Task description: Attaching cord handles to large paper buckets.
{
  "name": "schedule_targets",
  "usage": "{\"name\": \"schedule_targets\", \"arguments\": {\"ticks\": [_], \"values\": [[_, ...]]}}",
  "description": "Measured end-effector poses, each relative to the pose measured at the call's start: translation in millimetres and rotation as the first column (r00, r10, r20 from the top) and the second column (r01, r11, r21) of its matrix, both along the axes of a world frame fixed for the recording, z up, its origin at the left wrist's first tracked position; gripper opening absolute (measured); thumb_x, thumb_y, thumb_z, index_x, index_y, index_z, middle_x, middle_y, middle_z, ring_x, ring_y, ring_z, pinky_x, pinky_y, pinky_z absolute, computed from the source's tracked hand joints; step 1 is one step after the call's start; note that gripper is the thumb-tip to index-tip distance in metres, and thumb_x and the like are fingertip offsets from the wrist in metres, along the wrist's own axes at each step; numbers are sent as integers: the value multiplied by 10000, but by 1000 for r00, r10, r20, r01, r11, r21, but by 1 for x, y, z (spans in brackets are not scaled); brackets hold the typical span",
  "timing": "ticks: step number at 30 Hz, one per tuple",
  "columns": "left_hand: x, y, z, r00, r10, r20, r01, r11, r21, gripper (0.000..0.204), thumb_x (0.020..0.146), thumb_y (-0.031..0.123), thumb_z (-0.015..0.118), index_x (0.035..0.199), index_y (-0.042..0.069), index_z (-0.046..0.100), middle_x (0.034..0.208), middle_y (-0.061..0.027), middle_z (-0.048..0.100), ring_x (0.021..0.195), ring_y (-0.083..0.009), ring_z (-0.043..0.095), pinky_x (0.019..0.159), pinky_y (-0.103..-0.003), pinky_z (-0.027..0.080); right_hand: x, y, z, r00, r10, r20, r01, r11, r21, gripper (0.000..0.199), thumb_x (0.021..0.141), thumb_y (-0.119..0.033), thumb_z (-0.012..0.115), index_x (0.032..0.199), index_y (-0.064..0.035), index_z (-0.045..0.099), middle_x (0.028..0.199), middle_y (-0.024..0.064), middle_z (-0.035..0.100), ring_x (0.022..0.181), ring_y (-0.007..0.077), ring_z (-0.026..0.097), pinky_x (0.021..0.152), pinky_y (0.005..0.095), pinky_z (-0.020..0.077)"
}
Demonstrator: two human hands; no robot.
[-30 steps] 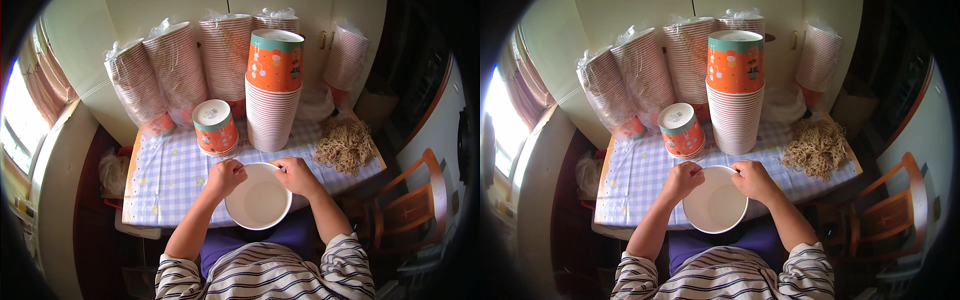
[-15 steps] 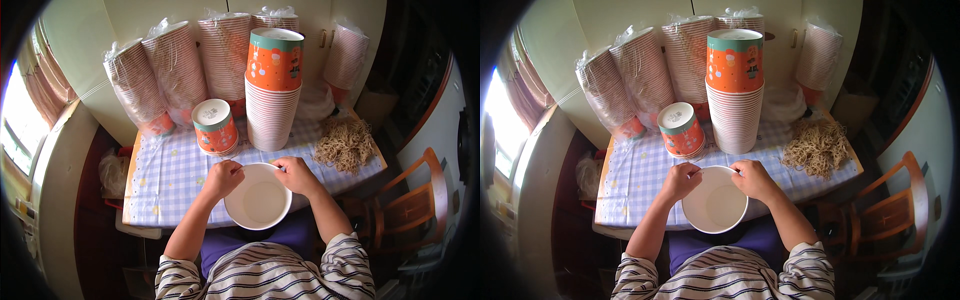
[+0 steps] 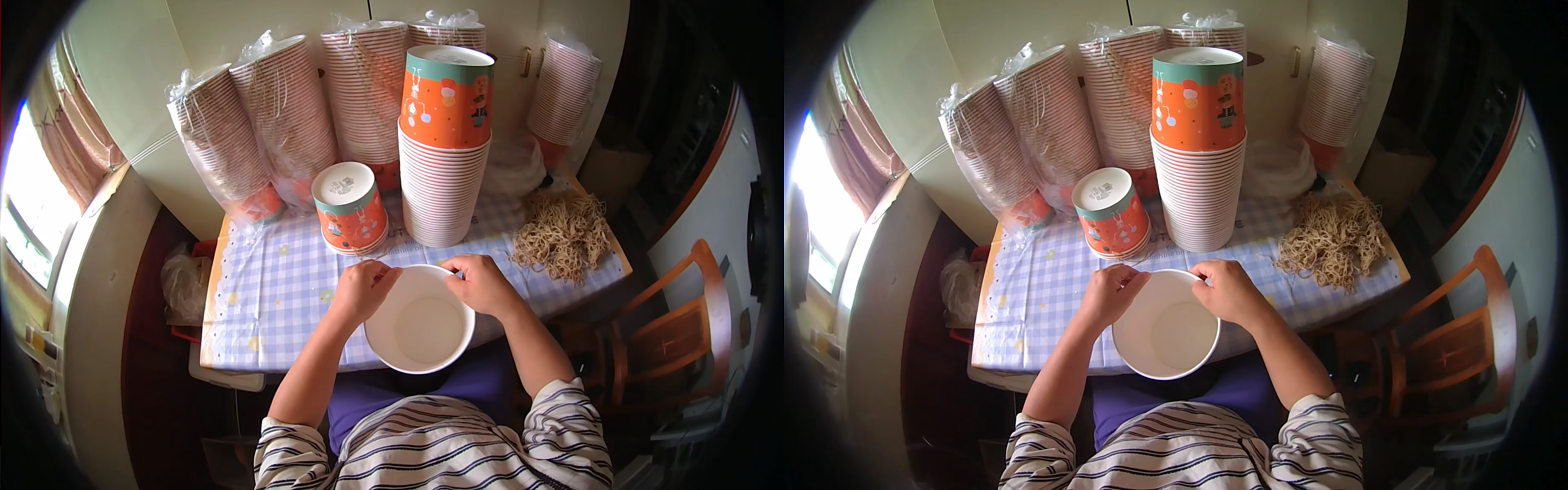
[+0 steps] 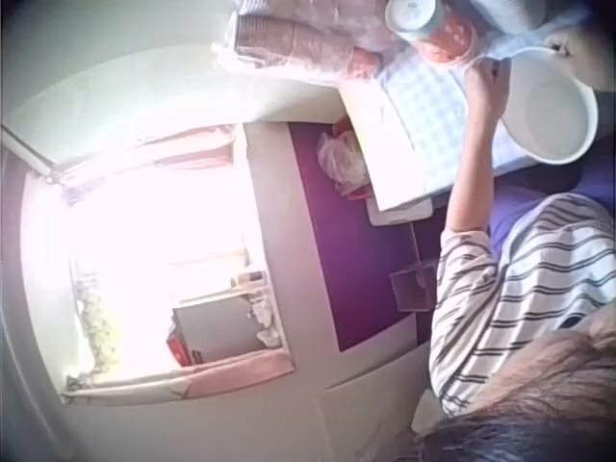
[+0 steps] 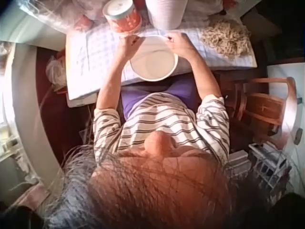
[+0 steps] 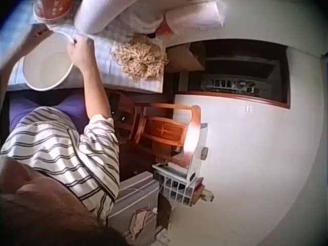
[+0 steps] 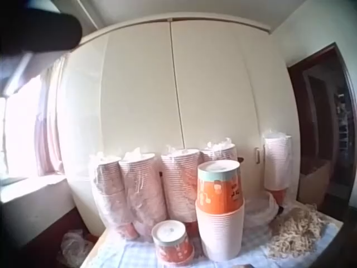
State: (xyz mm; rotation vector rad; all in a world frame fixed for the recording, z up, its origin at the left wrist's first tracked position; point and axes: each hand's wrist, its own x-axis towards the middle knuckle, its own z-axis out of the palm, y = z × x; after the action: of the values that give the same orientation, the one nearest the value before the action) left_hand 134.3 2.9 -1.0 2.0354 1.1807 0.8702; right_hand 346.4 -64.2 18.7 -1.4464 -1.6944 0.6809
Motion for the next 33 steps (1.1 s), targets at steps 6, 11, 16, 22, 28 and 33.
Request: {"name": "schedule_targets", "arguments": {"ticks": [6, 11, 16, 22, 28, 33], "values": [[5, -4, 8, 970, 16, -243, 15, 992, 123, 249, 767, 233, 676, 763, -12, 631, 789, -144, 641, 713, -275, 637, 648, -346, 500, 1, 2, -2, 1000, -2, 0, 2, 1000, -14, 209, 756, -53, 532, 904, 35, 650, 735, 165, 654, 629, 197, 634, 598, 315, 489], [2, -5, 2, 961, 12, -276, 30, 989, 148, 311, 713, 267, 716, 860, 8, 624, 847, -126, 640, 765, -290, 627, 708, -358, 494, 1, 4, -2, 1000, 8, -1, -8, 1000, -3, 208, 755, -49, 530, 903, 40, 648, 737, 167, 654, 623, 190, 633, 592, 311, 489], [0, -9, 2, 991, 50, -128, -32, 990, 137, 409, 691, 369, 743, 873, 30, 604, 841, -129, 629, 745, -272, 627, 663, -368, 499, 3, 7, -2, 1000, 5, -11, -5, 1000, -22, 200, 763, -41, 537, 911, 43, 643, 744, 165, 658, 651, 185, 642, 613, 306, 497], [-9, 4, 7, 982, 186, 29, -188, 969, 160, 326, 774, 302, 706, 681, 13, 588, 676, -96, 574, 591, -235, 578, 577, -322, 476, 17, 26, -5, 998, -1, -61, -3, 997, -73, 209, 800, -46, 559, 971, 43, 640, 786, 87, 677, 702, 100, 609, 643, 261, 488], [-3, -3, 8, 994, -16, 111, -11, 970, 242, 372, 732, 89, 691, 1082, 52, 569, 1067, -108, 543, 876, -252, 572, 778, -339, 479, 32, 51, -20, 987, 78, -141, -85, 995, -46, 252, 820, -104, 599, 1032, 29, 624, 864, 99, 672, 710, 116, 605, 641, 262, 485], [-15, -5, -12, 965, 122, 232, -147, 984, 96, 381, 736, 114, 694, 1093, 75, 566, 1064, -85, 548, 866, -199, 581, 709, -315, 467, 52, 38, -26, 949, -35, -313, 65, 994, 87, 374, 834, -131, 640, 1167, 14, 552, 1037, 105, 611, 727, 108, 563, 654, 242, 476]]}}
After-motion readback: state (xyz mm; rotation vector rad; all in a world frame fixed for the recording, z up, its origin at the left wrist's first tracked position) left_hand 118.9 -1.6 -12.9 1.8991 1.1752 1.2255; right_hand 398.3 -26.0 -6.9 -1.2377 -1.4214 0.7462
